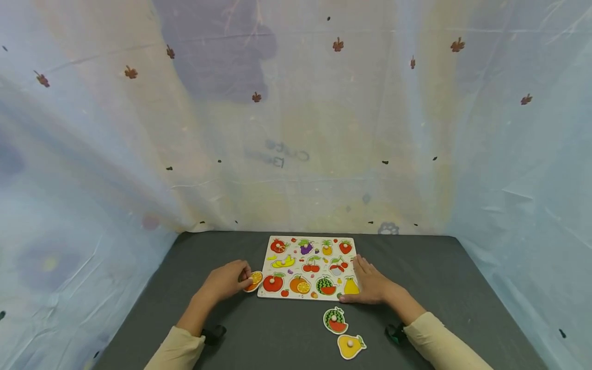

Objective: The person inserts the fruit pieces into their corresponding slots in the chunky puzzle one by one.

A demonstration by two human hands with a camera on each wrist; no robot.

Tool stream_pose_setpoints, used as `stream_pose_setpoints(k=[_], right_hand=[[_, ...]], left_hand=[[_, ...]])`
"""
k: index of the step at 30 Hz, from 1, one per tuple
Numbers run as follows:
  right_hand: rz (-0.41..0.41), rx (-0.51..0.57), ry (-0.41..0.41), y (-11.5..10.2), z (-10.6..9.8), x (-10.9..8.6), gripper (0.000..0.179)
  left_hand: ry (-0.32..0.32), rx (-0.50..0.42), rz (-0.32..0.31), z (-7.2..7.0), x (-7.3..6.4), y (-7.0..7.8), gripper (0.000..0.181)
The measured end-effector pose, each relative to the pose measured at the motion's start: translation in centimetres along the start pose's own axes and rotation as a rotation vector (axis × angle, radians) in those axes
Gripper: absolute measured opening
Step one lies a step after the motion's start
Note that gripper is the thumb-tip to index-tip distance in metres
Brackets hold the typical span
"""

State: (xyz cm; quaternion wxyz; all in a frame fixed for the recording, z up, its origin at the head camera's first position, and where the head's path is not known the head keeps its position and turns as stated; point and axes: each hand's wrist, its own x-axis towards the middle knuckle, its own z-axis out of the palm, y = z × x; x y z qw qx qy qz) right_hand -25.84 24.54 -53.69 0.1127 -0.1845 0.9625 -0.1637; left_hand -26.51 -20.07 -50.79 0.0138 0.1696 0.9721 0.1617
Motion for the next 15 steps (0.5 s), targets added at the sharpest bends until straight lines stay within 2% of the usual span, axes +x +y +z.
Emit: stream_pose_setpoints(k=[6, 15], right_hand=[[0.009, 0.002, -0.017, 0.1, 0.1, 0.1, 0.135], [0.001, -0.013, -0.025, 1.3, 0.6, 0.9, 0.140]], left_hand=[[0.014, 0.009, 0.058, 0.5, 0.9, 1.3, 0.019], [-0.008, 0.027, 0.111, 1.2, 2.5, 2.9, 0.021]])
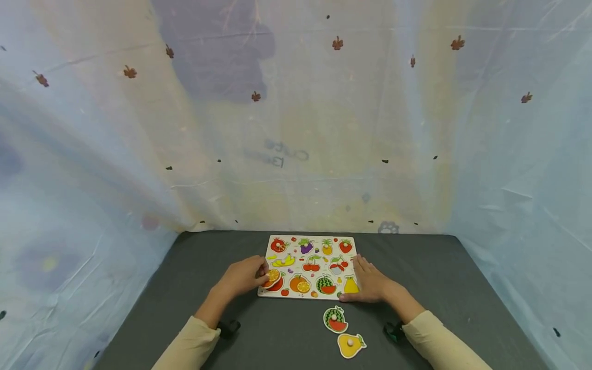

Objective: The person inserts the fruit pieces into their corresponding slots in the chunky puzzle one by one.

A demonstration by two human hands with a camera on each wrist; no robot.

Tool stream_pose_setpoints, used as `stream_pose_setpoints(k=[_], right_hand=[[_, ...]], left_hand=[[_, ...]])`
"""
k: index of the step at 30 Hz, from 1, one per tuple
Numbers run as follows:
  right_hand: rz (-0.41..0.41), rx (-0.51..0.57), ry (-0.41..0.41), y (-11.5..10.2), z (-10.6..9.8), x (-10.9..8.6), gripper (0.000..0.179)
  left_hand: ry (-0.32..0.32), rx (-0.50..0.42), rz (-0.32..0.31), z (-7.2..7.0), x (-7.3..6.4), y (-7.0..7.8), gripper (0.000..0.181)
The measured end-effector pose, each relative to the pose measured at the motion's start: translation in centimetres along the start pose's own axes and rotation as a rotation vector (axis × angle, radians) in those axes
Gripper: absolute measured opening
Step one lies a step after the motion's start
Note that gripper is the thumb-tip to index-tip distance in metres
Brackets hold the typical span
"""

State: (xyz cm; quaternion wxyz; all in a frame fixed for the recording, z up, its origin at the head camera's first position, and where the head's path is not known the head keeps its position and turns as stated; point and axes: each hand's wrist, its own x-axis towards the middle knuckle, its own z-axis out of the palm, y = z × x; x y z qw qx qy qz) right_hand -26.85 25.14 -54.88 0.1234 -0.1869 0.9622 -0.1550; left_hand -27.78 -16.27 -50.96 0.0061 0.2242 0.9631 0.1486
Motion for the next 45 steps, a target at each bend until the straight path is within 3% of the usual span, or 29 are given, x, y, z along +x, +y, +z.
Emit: stream_pose_setpoints(k=[16, 22, 32, 45], right_hand=[[-0.004, 0.043, -0.006, -1.5, -1.1, -0.9, 0.139], [0.028, -0.003, -0.003, -1.0, -0.5, -0.5, 0.140], [0.017, 0.026, -0.008, -1.2, -0.7, -0.6, 0.140], [0.044, 0.017, -0.003, -1.5, -0.8, -0.6, 0.137]], left_hand=[[-0.062, 0.022, 0.115, 0.9, 2.6, 2.9, 0.016], [-0.075, 0.010, 0.151, 1.2, 3.2, 3.8, 0.012], [-0.076, 0.007, 0.174, 2.3, 3.7, 5.0, 0.011], [-0.106, -0.035, 0.139, 3.1, 4.1, 6.3, 0.011]])
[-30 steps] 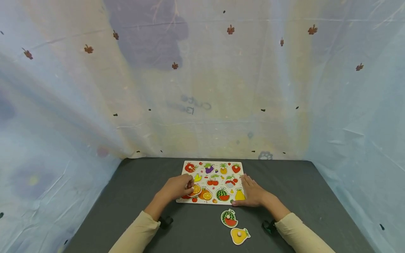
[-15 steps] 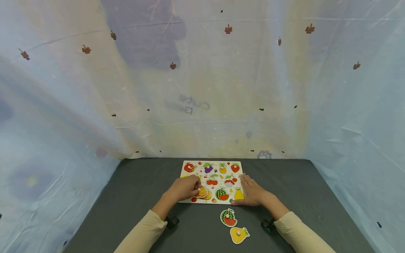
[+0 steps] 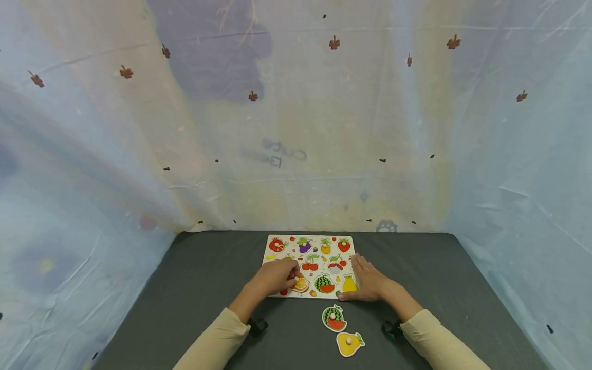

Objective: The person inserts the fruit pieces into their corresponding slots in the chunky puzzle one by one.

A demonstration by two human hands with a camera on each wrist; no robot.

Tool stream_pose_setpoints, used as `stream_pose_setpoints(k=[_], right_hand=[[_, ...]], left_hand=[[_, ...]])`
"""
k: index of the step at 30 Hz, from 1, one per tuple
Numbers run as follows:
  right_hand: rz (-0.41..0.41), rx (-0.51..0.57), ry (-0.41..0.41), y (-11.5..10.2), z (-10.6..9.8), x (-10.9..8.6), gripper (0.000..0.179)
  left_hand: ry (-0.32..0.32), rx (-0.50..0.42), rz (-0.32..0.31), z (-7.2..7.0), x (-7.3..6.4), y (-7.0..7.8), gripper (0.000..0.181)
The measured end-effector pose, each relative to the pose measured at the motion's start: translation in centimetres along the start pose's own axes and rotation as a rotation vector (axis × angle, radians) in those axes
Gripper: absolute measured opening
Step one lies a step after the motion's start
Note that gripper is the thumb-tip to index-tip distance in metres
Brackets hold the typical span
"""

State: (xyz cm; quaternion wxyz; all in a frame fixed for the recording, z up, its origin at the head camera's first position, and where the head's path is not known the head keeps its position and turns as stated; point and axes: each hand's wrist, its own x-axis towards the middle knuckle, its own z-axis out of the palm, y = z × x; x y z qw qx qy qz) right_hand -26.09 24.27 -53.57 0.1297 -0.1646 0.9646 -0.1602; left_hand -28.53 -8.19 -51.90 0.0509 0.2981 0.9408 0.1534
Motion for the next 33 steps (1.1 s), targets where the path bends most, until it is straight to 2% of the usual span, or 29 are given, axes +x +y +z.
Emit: stream_pose_setpoints(k=[3, 9, 16, 24, 33], right_hand=[[0.006, 0.001, -0.011, -0.7, -0.6, -0.4, 0.133], [0.000, 0.022, -0.013, -0.7, -0.6, -0.4, 0.135], [-0.008, 0.017, -0.024, -0.4, -0.6, -0.5, 0.141], [0.006, 0.012, -0.016, -0.8, -0.7, -0.6, 0.134], [0.016, 0.021, -0.025, -0.5, -0.5, -0.3, 0.139]], left_hand=[[-0.011, 0.001, -0.016, 0.2, 0.3, 0.1, 0.012], [-0.025, -0.008, -0.031, 0.4, 0.4, 0.1, 0.010], [-0.016, -0.002, -0.012, 0.7, 0.4, -0.1, 0.010], [0.016, 0.037, 0.025, 1.3, 0.5, -0.6, 0.010], [0.013, 0.046, 0.012, 1.4, 0.5, -0.5, 0.010]])
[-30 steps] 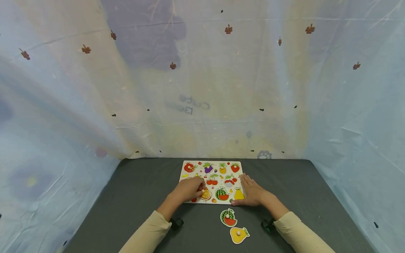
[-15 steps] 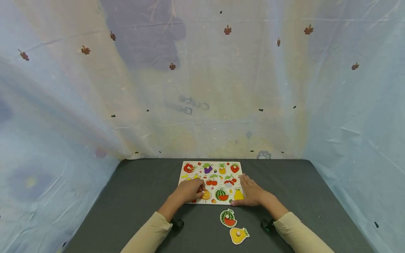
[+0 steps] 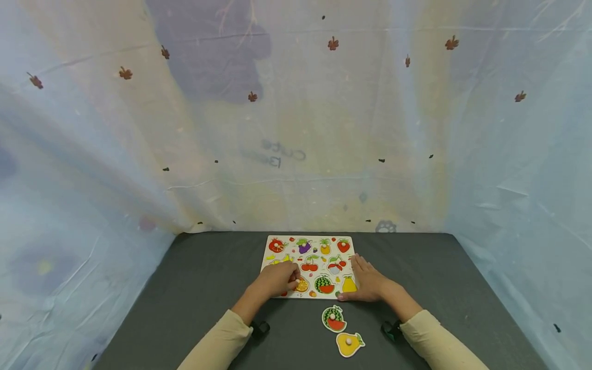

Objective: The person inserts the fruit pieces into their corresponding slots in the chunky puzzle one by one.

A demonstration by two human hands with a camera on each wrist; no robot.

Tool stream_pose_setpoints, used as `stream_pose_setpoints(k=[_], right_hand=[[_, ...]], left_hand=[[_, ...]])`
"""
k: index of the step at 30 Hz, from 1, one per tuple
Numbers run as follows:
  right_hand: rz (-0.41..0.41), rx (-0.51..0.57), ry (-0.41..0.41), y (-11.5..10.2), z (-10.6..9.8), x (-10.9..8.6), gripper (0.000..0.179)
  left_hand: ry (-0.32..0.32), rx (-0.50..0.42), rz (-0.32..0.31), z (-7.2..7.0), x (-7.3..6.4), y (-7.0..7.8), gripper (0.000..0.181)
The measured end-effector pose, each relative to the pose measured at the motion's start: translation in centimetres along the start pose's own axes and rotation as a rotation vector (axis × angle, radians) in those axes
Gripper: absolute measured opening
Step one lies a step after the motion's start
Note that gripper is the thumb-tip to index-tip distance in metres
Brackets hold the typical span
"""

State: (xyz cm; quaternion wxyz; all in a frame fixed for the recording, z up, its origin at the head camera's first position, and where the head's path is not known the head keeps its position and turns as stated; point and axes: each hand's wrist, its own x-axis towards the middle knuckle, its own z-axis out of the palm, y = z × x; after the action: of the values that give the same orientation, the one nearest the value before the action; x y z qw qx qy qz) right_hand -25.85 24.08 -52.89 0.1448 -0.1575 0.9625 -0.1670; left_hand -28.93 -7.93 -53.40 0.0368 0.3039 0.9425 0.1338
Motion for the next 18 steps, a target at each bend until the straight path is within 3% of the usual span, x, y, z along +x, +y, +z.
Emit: stream_pose_setpoints(k=[6, 13, 18], right_hand=[[-0.014, -0.007, 0.016, 0.8, 0.6, 0.3, 0.142], [-0.035, 0.035, 0.015, 0.2, 0.1, -0.2, 0.142], [-0.022, 0.007, 0.021, 0.8, 0.5, 0.2, 0.142]], left_hand=[[0.007, 0.021, -0.007, -0.1, -0.1, 0.3, 0.008], [0.044, 0.081, 0.031, -0.1, -0.2, 0.6, 0.014], [0.062, 0.081, 0.056, -0.4, -0.4, 1.6, 0.016]])
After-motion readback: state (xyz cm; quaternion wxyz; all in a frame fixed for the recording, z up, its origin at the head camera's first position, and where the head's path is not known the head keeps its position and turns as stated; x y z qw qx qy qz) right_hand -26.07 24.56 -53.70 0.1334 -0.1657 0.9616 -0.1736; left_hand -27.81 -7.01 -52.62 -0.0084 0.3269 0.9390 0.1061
